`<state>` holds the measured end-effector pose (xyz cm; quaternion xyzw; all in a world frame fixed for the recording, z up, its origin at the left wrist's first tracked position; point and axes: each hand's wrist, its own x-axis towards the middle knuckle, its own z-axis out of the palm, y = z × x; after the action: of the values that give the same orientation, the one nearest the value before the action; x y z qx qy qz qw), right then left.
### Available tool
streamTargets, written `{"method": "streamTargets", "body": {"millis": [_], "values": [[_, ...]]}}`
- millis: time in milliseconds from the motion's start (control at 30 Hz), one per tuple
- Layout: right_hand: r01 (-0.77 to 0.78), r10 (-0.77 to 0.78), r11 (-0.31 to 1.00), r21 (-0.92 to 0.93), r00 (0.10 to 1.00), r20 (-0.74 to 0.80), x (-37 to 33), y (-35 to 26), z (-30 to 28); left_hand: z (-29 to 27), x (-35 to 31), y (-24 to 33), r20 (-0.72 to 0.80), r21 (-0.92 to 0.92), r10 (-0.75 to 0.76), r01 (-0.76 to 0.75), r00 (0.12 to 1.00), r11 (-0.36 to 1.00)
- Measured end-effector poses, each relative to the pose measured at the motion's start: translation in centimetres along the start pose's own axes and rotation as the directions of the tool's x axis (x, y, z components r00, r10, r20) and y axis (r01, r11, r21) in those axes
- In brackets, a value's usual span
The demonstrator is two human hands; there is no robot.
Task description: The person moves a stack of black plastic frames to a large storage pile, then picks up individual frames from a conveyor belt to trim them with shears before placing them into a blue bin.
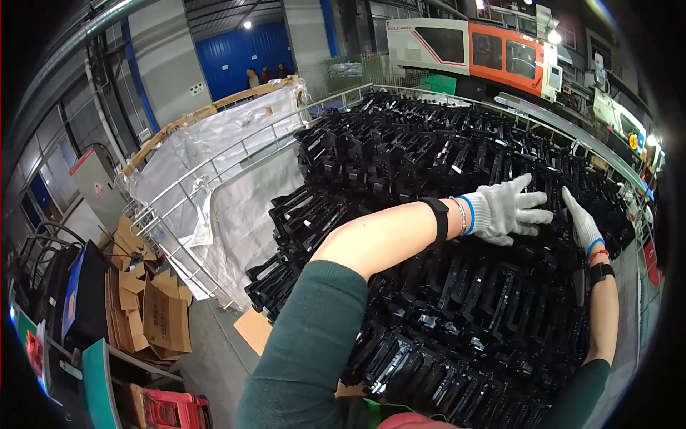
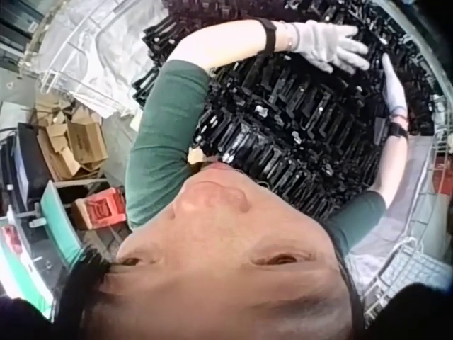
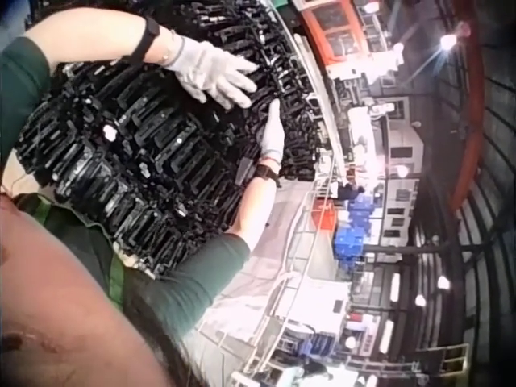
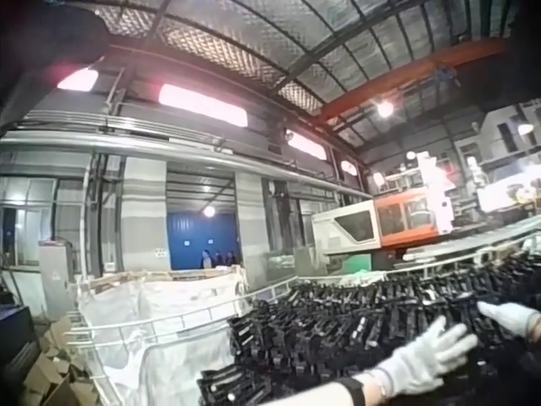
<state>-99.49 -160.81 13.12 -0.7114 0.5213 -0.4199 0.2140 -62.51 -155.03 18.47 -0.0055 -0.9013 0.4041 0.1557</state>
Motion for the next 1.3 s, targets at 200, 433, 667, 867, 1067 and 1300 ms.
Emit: {"method": "streamTargets", "body": {"millis": [200, 433, 667, 867, 1067, 1300], "values": [[-0.396, 0.135, 0.547, 0.737, 0.911, 0.389, -4.7, -6.4, 1.0, -1.1, 1.8, 0.2, -0.015, -0.058, -0.011, 0.01, 1.0, 0.998], [-0.522, 0.515, 0.78, 0.346, 0.849, 0.12, -8.7, -11.5, -0.1, -7.7, -1.7, 2.4, -0.031, -0.178, -0.134, 0.126, 0.991, 0.976], [-0.448, 0.427, 0.843, 0.297, 0.894, 0.134, -12.0, -11.0, -2.1, -18.8, -5.6, 4.1, 0.19, -0.054, -0.252, 0.267, 0.949, 0.962], [-0.08, 0.067, 0.936, -0.344, 0.996, -0.051, -13.2, -10.3, 0.0, -27.9, -10.0, 6.0, 0.173, 0.008, -0.442, 0.448, 0.88, 0.894], [-0.22, 0.212, 0.918, -0.33, 0.975, -0.062, -12.2, -11.8, 2.0, -33.3, -13.1, 11.7, 0.227, 0.138, -0.614, 0.599, 0.756, 0.789], [-0.163, 0.135, 0.905, -0.392, 0.986, -0.098, -13.9, -10.9, 1.1, -35.4, -14.3, 17.3, 0.286, 0.113, -0.641, 0.639, 0.712, 0.761]]}}
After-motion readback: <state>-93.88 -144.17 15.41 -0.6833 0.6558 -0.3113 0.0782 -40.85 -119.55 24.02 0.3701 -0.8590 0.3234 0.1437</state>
